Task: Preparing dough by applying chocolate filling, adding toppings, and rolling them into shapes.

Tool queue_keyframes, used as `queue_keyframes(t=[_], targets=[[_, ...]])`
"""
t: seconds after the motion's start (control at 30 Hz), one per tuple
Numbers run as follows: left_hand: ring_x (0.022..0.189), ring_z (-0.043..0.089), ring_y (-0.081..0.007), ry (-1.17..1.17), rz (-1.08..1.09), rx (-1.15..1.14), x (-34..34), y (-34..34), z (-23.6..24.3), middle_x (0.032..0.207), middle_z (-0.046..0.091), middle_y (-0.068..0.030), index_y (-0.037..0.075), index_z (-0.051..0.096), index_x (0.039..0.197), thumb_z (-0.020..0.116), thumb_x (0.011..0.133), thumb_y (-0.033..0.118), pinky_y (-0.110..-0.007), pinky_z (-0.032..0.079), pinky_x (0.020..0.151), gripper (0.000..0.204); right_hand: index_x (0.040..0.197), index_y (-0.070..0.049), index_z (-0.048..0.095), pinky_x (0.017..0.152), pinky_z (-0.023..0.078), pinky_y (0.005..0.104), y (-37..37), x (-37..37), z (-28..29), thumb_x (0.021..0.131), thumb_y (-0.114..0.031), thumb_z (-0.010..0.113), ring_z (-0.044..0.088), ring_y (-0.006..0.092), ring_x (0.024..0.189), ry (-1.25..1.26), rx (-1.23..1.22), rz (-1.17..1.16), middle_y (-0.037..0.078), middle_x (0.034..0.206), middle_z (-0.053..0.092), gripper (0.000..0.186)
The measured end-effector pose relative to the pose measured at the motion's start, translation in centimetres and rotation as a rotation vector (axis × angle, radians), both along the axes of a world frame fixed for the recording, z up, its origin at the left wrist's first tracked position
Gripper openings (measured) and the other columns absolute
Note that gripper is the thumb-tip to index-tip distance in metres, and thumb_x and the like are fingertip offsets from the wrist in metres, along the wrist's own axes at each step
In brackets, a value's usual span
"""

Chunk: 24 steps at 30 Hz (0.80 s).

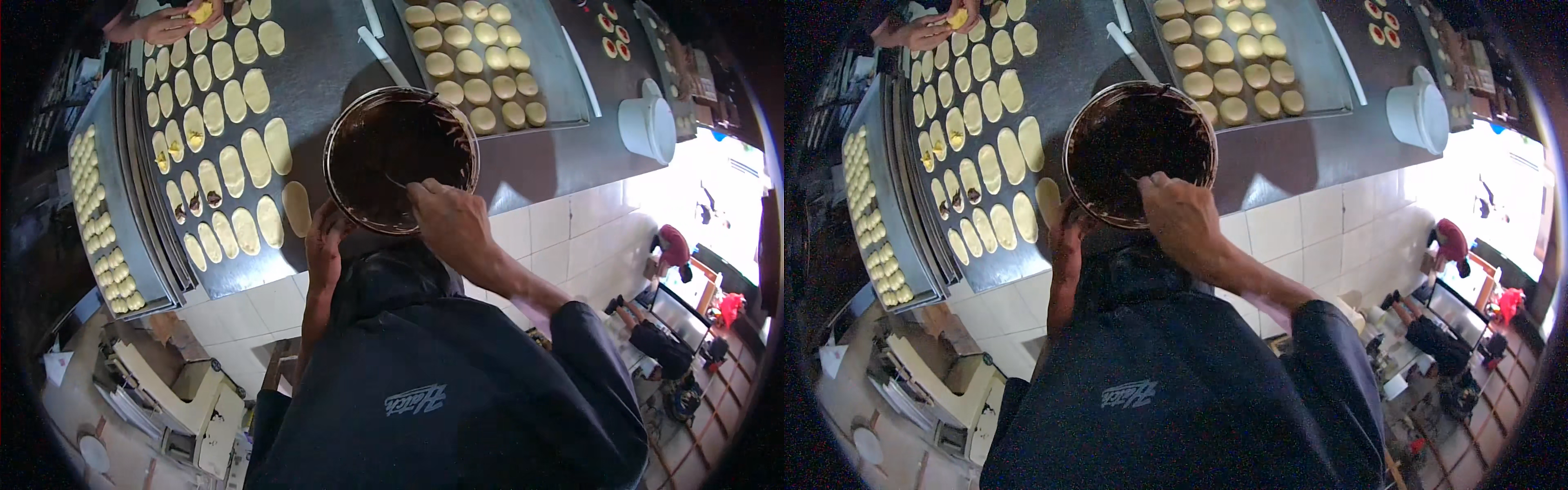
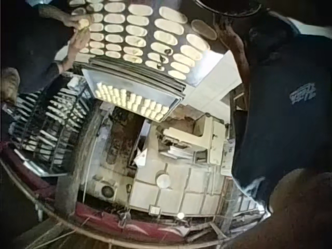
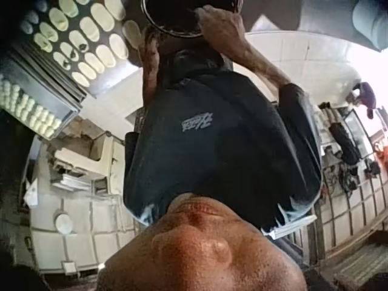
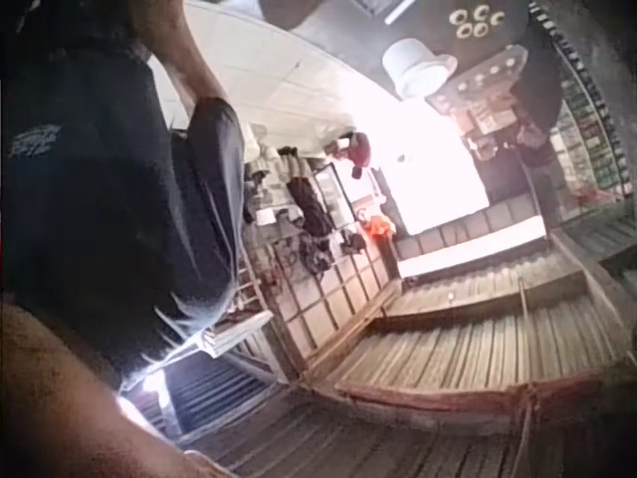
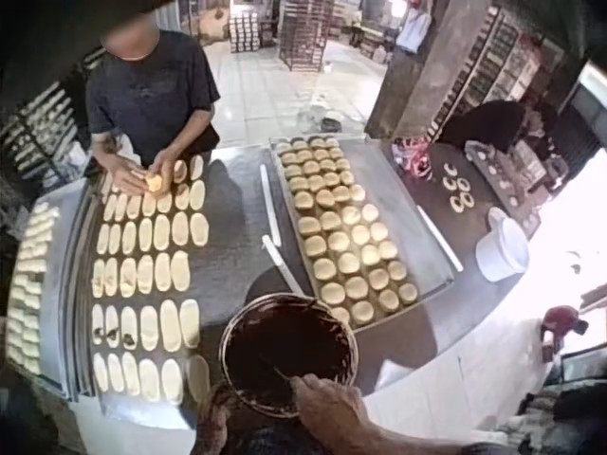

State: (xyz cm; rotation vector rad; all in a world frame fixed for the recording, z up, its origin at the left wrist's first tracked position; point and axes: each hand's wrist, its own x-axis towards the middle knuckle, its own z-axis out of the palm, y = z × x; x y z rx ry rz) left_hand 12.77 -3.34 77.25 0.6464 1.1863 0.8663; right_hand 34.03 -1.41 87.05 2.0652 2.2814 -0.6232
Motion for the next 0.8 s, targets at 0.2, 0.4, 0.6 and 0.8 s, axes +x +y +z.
queue_keyframes(t=[0.2,0.4,0.6,0.8], targets=[[0.093,0.062,-0.0189,0.074,0.108,0.012,0.9,-0.1,-0.8,0.115,0.061,-0.0112,0.003,0.051,0.127,0.046,0.091,0.007,-0.029,0.051,0.082,0.037,0.094,-0.007,0.056,0.051,0.048,0.0386,1.1,-2.8,-3.9,0.089,-0.014,0.051,0.06,0.0281,0.061,0.017,0.052,-0.154,0.007,0.082,0.058,0.01],[0.098,0.061,-0.0192,-0.187,0.1,-0.074,-1.1,0.1,-2.4,0.116,0.06,-0.0122,0.004,0.052,0.124,0.045,0.09,0.008,-0.027,0.049,0.084,0.035,0.101,-0.009,0.059,0.052,0.049,0.0381,-1.1,-2.0,-0.9,0.09,-0.017,0.052,0.061,0.029,0.063,0.127,0.019,-0.208,0.008,0.086,0.058,0.016],[0.099,0.061,-0.0219,-0.475,0.13,-0.165,1.2,-1.5,-1.3,0.11,0.063,-0.0101,0.006,0.055,0.117,0.046,0.091,0.019,-0.035,0.049,0.086,0.03,0.106,-0.012,0.061,0.061,0.047,0.0391,-2.5,4.9,2.9,0.093,-0.022,0.048,0.062,0.0288,0.074,-0.009,-0.014,-0.292,0.008,0.091,0.06,0.021],[0.096,0.06,-0.0211,-0.551,0.148,-0.013,2.8,-0.9,-2.3,0.107,0.064,-0.0085,0.008,0.055,0.113,0.046,0.093,0.03,-0.039,0.047,0.087,0.032,0.1,-0.007,0.062,0.061,0.048,0.0421,-1.3,6.0,4.5,0.092,-0.02,0.046,0.063,0.0319,0.075,-0.24,0.076,-0.153,0.011,0.098,0.063,0.022]])
